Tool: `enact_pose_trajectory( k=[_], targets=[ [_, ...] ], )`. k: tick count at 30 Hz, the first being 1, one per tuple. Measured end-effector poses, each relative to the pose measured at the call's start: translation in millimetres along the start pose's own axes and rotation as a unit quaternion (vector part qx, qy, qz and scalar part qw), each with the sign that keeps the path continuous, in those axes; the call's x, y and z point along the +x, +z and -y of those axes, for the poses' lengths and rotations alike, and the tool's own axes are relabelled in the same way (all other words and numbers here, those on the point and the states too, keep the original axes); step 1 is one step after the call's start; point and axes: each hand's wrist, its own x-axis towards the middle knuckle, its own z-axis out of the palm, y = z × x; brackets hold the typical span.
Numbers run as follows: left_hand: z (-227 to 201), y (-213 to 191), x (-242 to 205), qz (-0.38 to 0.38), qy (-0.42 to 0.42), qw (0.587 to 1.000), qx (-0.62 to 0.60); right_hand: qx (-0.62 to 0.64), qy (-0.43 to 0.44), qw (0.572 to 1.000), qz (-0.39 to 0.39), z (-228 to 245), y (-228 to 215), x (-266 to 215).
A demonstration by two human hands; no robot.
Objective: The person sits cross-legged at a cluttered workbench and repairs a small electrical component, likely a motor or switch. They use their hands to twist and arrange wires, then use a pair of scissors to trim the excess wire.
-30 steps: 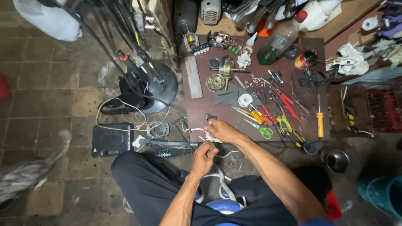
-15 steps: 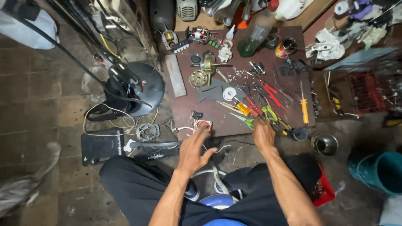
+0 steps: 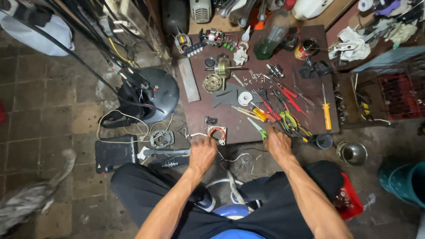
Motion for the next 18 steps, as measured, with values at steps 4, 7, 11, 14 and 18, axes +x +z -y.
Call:
enact_pose_trajectory(
  k=[4, 7, 11, 14, 18],
  targets=[
    [-5, -25, -6, 0.091, -0.108, 0.988, -0.064, 0.005, 0.025, 1.0, 0.008, -15, 31, 16],
    [-4, -47, -3, 0.231, -0.274, 0.905, -0.229, 0.052, 0.06, 0.997, 0.011, -17, 33, 14],
    [-4, -48, -3, 0.196, -0.415, 0.816, -0.351, 0.312, 0.034, 0.949, -0.008, -42, 61, 13],
    [0, -44, -9, 0.156, -0.435, 0.79, -0.403, 0.524, 0.03, 0.849, 0.065, -15, 36, -29],
    [0, -31, -15, 0.126, -0.454, 0.758, -0.452, 0.709, -0.057, 0.658, 0.248, 8, 45, -72]
  ],
)
